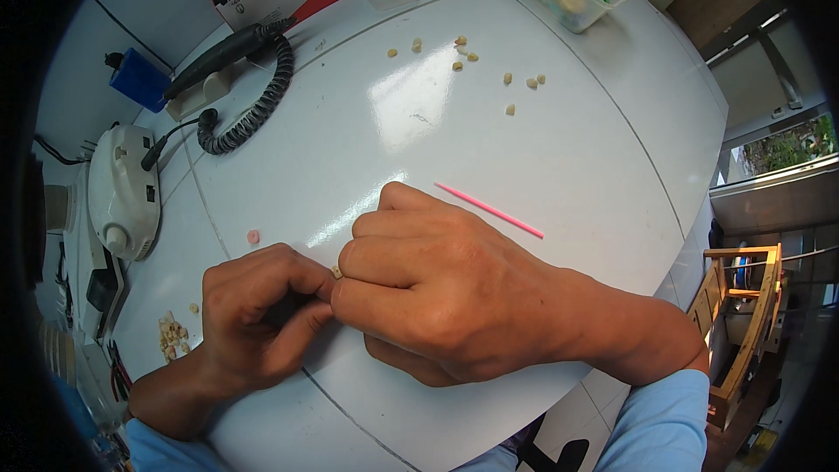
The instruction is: Inspecting and cleaning small prosthetic teeth with a needle tool on a laboratory workbench.
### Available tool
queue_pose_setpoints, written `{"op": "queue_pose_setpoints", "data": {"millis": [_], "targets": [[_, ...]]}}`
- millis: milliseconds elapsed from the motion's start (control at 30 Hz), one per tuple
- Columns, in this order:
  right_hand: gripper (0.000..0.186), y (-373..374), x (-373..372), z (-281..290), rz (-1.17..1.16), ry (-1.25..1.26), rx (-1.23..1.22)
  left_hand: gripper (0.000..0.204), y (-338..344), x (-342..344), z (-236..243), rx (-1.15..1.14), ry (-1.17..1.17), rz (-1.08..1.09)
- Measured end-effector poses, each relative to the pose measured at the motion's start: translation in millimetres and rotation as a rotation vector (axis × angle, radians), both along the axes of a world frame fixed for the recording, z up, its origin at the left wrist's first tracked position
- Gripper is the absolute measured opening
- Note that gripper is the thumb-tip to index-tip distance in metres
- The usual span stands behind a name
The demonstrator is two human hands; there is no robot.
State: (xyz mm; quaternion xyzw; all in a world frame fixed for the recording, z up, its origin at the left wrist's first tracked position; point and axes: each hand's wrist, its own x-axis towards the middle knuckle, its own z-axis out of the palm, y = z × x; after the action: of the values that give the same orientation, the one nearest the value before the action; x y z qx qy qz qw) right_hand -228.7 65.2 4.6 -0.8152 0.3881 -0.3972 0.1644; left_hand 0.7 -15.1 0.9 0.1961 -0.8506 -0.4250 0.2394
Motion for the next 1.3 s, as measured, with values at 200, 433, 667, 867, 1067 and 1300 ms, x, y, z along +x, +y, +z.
{"op": "queue_pose_setpoints", "data": {"millis": [200,433,667,867,1067,1300], "targets": [[0.02,-1.0,-0.5,-1.1,-0.015,-0.05,0.019,0.017,0.1,0.5,-2.1,0.002,0.0,-0.007],[0.02,0.2,1.8,3.0,-0.054,0.006,0.018,0.016,-1.4,-0.5,2.2,-0.037,0.0,-0.031],[0.02,0.9,1.1,2.5,-0.054,-0.003,0.024,0.016,0.5,0.6,-1.8,0.019,0.003,0.007],[0.019,-0.7,-2.1,5.3,-0.059,0.001,0.015,0.016,0.2,-0.7,-0.6,-0.025,0.01,-0.014],[0.021,-1.7,-0.4,4.3,-0.065,-0.007,0.017,0.017,1.5,1.2,-4.3,0.04,-0.01,0.021],[0.022,-1.2,-1.1,8.3,-0.075,0.055,-0.009,0.017,0.7,0.5,-2.5,0.018,0.003,-0.009]]}}
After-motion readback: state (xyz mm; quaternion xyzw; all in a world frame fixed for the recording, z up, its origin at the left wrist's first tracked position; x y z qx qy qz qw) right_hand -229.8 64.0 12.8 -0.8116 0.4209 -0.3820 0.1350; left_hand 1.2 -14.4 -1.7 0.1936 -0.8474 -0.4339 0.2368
